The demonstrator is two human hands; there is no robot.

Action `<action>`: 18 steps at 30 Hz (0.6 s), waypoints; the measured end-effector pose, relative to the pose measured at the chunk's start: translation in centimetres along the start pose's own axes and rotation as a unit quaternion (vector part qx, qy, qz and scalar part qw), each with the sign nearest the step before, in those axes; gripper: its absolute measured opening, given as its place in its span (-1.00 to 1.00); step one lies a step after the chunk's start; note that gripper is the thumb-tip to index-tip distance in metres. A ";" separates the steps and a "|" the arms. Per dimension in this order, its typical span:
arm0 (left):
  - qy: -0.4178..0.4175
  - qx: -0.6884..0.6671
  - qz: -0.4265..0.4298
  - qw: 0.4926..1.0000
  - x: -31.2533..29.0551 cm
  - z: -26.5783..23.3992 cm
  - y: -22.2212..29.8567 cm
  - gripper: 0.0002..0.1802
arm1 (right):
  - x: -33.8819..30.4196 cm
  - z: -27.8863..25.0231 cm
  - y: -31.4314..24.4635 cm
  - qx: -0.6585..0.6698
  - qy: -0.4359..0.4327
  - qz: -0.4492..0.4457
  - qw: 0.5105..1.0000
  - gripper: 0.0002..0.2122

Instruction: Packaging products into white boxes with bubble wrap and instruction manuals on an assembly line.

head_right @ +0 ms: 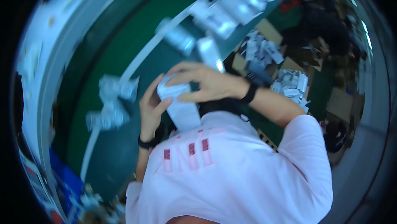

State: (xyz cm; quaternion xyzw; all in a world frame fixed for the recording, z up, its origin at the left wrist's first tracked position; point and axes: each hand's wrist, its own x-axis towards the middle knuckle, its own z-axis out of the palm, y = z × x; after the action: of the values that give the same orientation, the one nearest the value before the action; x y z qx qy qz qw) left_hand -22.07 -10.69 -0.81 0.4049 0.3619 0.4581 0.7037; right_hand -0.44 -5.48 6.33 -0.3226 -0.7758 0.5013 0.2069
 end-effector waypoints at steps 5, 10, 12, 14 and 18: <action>-0.045 0.022 0.012 0.999 4.6 5.0 -0.1 -0.30 | -3.4 -3.1 2.5 -0.070 0.066 -0.018 0.995 -0.60; -0.005 0.030 -0.044 0.999 8.9 9.4 -2.5 -0.38 | -7.0 -8.1 6.6 -0.097 0.088 -0.012 0.991 -0.50; 0.031 0.035 -0.055 0.997 11.6 12.4 -2.9 -0.41 | -8.3 -10.5 8.9 -0.047 0.174 0.012 0.984 -0.31; 0.009 0.033 0.031 0.999 14.0 16.1 -3.1 -0.49 | -9.9 -15.6 10.5 0.266 0.095 0.126 0.951 -0.23; 0.039 0.040 0.018 0.998 17.5 20.5 -4.6 0.04 | -13.2 -27.8 10.3 0.050 0.158 0.143 0.976 -0.20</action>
State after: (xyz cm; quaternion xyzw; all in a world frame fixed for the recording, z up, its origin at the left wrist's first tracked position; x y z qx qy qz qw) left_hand 3.13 -0.35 1.06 0.4210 0.3996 0.4715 0.6639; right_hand 29.81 6.04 8.44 -0.4946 -0.6530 0.5068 0.2688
